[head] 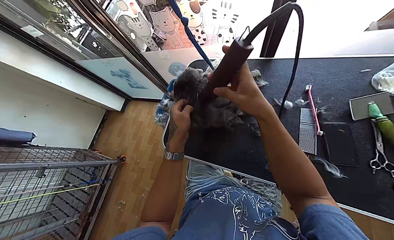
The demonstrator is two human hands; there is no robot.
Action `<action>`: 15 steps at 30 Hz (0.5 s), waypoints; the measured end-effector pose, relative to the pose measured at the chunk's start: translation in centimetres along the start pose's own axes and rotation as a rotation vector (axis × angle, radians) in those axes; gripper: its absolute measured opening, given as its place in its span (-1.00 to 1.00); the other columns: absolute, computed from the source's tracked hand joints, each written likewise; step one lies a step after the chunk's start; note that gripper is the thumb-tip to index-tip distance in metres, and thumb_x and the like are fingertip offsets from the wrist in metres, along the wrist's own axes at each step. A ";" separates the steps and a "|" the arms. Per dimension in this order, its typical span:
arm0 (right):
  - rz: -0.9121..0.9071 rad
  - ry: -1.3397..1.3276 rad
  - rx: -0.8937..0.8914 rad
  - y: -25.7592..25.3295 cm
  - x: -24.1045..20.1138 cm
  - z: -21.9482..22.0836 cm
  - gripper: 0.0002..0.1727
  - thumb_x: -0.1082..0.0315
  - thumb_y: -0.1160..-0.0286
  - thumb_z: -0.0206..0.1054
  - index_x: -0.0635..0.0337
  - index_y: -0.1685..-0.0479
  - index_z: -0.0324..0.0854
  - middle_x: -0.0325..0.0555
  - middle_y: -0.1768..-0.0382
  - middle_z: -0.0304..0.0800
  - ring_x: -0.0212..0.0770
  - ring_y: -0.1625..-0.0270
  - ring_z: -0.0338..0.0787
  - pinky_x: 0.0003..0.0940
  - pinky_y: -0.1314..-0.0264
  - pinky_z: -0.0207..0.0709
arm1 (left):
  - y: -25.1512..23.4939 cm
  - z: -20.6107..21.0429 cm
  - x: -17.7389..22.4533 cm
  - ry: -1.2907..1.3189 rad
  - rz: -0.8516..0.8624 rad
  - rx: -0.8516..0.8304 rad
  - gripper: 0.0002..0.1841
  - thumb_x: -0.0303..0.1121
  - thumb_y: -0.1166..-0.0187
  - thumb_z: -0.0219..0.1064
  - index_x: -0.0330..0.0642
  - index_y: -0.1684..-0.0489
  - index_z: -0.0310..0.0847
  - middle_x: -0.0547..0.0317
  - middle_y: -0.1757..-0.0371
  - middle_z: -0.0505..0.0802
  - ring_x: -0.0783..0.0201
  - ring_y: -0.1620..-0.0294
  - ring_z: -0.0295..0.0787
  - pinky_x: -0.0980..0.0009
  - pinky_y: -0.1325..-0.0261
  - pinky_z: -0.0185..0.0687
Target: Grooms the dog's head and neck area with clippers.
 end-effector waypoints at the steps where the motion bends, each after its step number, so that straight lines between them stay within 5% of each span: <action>1: 0.019 -0.007 -0.010 0.5 0.3 0.2 0.01 0.55 -0.37 0.50 0.32 -0.78 -0.15 0.18 -0.32 0.64 -0.01 -0.27 0.82 -0.13 -0.22 0.84 | -0.2 0.1 0.0 -0.016 0.010 0.007 -0.85 -0.32 -0.68 0.13 -0.06 0.14 0.63 0.29 0.35 0.70 0.48 0.41 0.61 0.47 0.33 0.59; 3: 0.029 -0.043 -0.021 1.5 0.9 0.5 0.00 0.58 -0.35 0.49 0.31 -0.77 -0.12 0.17 -0.30 0.67 -0.01 -0.28 0.81 -0.10 -0.27 0.81 | -0.6 0.5 0.2 -0.079 0.018 0.019 -0.71 -0.07 -0.76 0.20 -0.07 0.14 0.67 0.30 0.35 0.72 0.50 0.40 0.63 0.47 0.29 0.63; 5: 0.003 -0.060 -0.031 2.5 1.2 0.7 0.00 0.63 -0.32 0.47 0.35 -0.78 -0.11 0.18 -0.33 0.68 0.02 -0.36 0.77 -0.07 -0.36 0.76 | -1.5 0.7 0.3 -0.163 0.022 0.069 -0.62 0.03 -0.68 0.31 -0.07 0.39 0.65 0.35 0.50 0.68 0.53 0.51 0.58 0.52 0.38 0.55; 10: -0.091 -0.083 -0.026 4.1 0.3 0.8 -0.06 0.68 -0.33 0.41 0.47 -0.75 -0.06 0.21 -0.33 0.68 0.01 -0.36 0.75 -0.09 -0.39 0.71 | -2.7 1.1 -1.2 -0.096 -0.097 0.127 -0.87 -0.37 -0.49 0.51 -0.20 0.39 0.74 0.34 0.47 0.80 0.56 0.43 0.71 0.52 0.22 0.71; 13: -0.151 -0.168 0.175 4.1 -0.3 -1.3 -0.04 0.59 -0.36 0.42 0.46 -0.73 -0.17 0.19 -0.27 0.72 0.02 -0.32 0.78 -0.04 -0.39 0.71 | -0.9 1.4 -0.1 -0.143 -0.013 0.098 -0.84 -0.31 -0.54 0.45 -0.17 0.12 0.66 0.25 0.26 0.75 0.48 0.28 0.66 0.45 0.15 0.64; 15: -0.187 -0.206 0.341 4.1 -0.3 -3.1 0.08 0.53 -0.31 0.52 0.38 -0.73 -0.28 0.14 -0.22 0.71 0.00 -0.27 0.81 -0.04 -0.35 0.74 | -1.7 1.1 0.2 -0.092 -0.005 0.166 -0.83 -0.48 -0.39 0.49 -0.25 0.14 0.67 0.22 0.28 0.81 0.47 0.25 0.77 0.44 0.08 0.75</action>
Point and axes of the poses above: each hand's wrist, its own y-axis away from the middle knuckle, its own z-axis out of the palm, x = y × z, the point moved 10 cm from there along -y, towards the middle knuckle
